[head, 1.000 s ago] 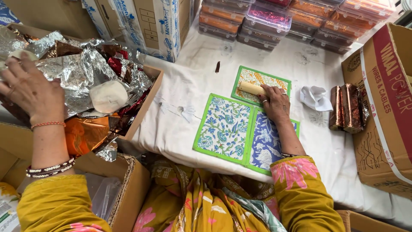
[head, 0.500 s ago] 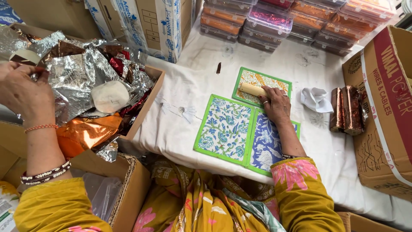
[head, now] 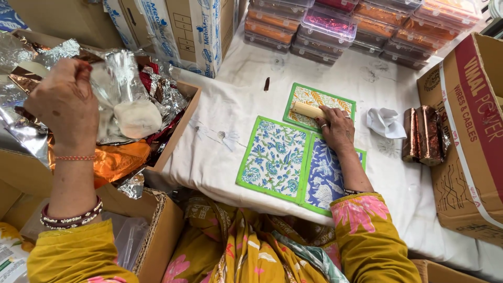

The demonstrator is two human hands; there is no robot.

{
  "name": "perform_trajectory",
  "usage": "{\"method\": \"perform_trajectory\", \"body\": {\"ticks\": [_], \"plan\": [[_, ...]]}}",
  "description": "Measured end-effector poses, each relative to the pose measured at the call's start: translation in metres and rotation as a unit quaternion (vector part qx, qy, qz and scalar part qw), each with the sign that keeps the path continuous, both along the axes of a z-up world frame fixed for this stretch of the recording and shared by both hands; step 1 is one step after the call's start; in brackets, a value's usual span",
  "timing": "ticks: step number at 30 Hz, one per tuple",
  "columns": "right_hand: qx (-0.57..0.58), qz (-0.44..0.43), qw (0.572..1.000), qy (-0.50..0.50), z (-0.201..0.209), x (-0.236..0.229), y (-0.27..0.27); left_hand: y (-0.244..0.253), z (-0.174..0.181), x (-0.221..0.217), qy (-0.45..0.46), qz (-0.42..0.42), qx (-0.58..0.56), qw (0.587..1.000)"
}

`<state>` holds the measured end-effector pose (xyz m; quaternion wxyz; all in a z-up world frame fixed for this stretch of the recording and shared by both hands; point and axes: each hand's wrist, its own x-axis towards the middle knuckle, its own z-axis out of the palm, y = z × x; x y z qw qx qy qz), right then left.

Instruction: Wrapping wooden slats in decorative foil and arranging them on a patterned mat for assembly.

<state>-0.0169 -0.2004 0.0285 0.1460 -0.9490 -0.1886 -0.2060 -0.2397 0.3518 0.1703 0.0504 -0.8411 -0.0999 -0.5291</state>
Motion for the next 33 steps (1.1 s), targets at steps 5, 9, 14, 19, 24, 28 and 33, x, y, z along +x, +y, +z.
{"method": "perform_trajectory", "body": {"ticks": [5,9,14,19,24,28,33], "plan": [[0.001,0.004,1.000,-0.012,-0.002,0.002,0.000,0.000,0.016,0.017,-0.088,-0.049,0.033,0.994],[0.009,0.003,1.000,-0.003,0.001,0.000,0.000,-0.057,0.054,0.021,-0.100,-0.109,0.041,0.988],[0.008,0.003,1.000,-0.008,0.003,-0.004,0.002,-0.117,0.032,0.061,-0.075,-0.210,0.020,0.975],[0.009,0.014,1.000,-0.010,0.005,-0.004,0.002,-0.230,0.013,0.091,0.054,-0.440,-0.075,0.893],[0.004,0.016,1.000,-0.025,0.006,-0.003,0.002,-0.317,-0.038,0.143,0.121,-0.505,-0.106,0.848],[0.005,-0.040,0.999,0.028,-0.015,0.018,-0.010,-0.379,-0.071,0.155,0.143,-0.553,-0.121,0.812],[-0.003,0.048,0.998,-0.036,-0.036,0.034,-0.030,-0.414,-0.107,0.146,0.164,-0.586,-0.103,0.787]]}}
